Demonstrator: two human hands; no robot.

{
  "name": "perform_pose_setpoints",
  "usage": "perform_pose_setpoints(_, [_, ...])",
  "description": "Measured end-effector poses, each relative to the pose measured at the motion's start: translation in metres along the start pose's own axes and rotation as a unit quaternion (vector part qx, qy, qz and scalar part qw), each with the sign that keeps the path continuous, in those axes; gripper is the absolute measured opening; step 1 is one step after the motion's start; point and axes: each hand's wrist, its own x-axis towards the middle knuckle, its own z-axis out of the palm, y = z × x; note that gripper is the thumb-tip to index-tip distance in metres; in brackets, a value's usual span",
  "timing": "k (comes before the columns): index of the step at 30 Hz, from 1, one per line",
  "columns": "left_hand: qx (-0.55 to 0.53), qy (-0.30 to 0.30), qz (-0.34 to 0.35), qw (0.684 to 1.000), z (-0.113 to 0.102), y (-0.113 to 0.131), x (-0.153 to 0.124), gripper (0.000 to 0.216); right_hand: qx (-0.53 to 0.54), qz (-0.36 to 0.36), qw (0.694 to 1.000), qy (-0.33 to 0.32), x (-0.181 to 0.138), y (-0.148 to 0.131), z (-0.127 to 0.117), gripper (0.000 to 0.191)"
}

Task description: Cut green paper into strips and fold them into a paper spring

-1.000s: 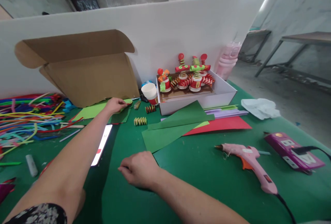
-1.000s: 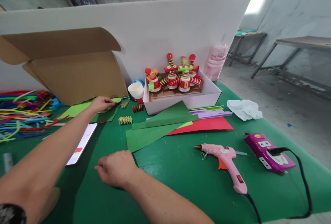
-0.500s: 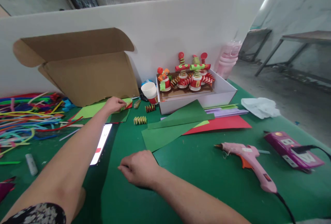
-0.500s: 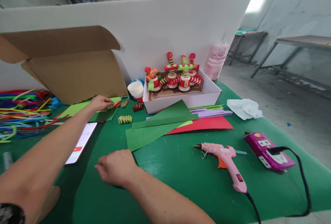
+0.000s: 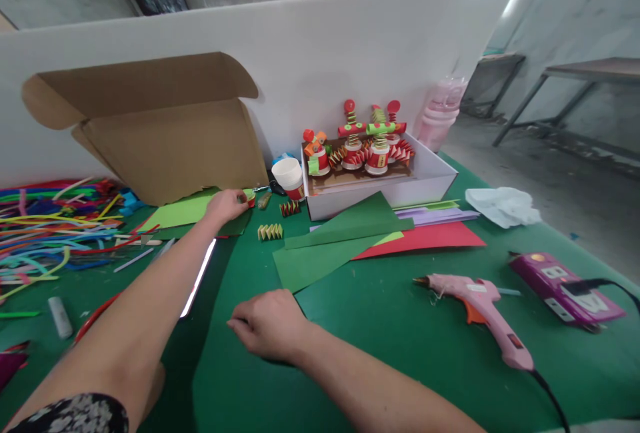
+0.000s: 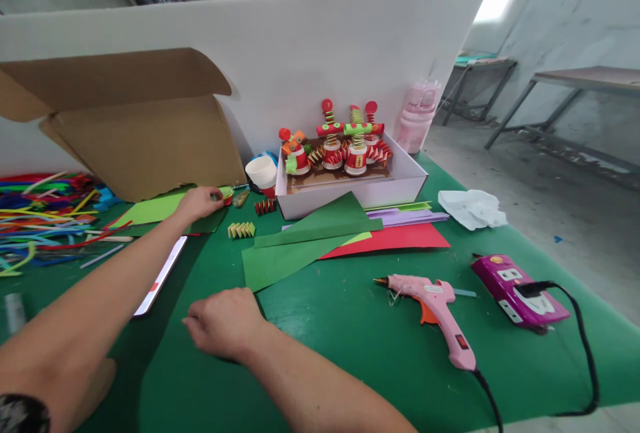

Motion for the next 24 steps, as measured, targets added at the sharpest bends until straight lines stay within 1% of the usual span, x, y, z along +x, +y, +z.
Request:
perform_pose_setpoints(4, [0.030, 0.002, 0.023, 0.999, 0.003, -0.004, -0.001, 0.025, -0.005, 0.000, 1.000, -0.004, 0.000, 0.000, 0.000, 0.029])
perform_pose_setpoints(8, [0.029, 0.001, 0.039, 0.999, 0.003, -0.008, -0.001, 0.025, -0.007, 0.000, 1.000, 0.002, 0.000, 0.000, 0.001, 0.030])
perform_pose_setpoints(14, [-0.021, 0.003, 0.059, 0.998, -0.012, -0.021, -0.004, 0.037, -0.006, -0.001, 1.000, 0.001, 0.000, 0.001, 0.001, 0.028])
perform_pose_setpoints(17, [-0.049, -0.002, 0.065, 0.997, -0.017, -0.033, -0.010, 0.036, -0.009, 0.000, 1.000, -0.005, 0.000, 0.000, -0.001, 0.028])
perform_pose_setpoints(20, [-0.074, -0.006, 0.069, 0.995, -0.015, -0.041, -0.018, 0.038, -0.009, -0.001, 1.000, -0.008, 0.000, 0.000, 0.000, 0.029])
perform_pose_setpoints(24, [-0.091, -0.008, 0.064, 0.994, -0.009, -0.045, -0.022, 0.044, -0.010, -0.001, 1.000, -0.002, 0.001, 0.001, 0.001, 0.030])
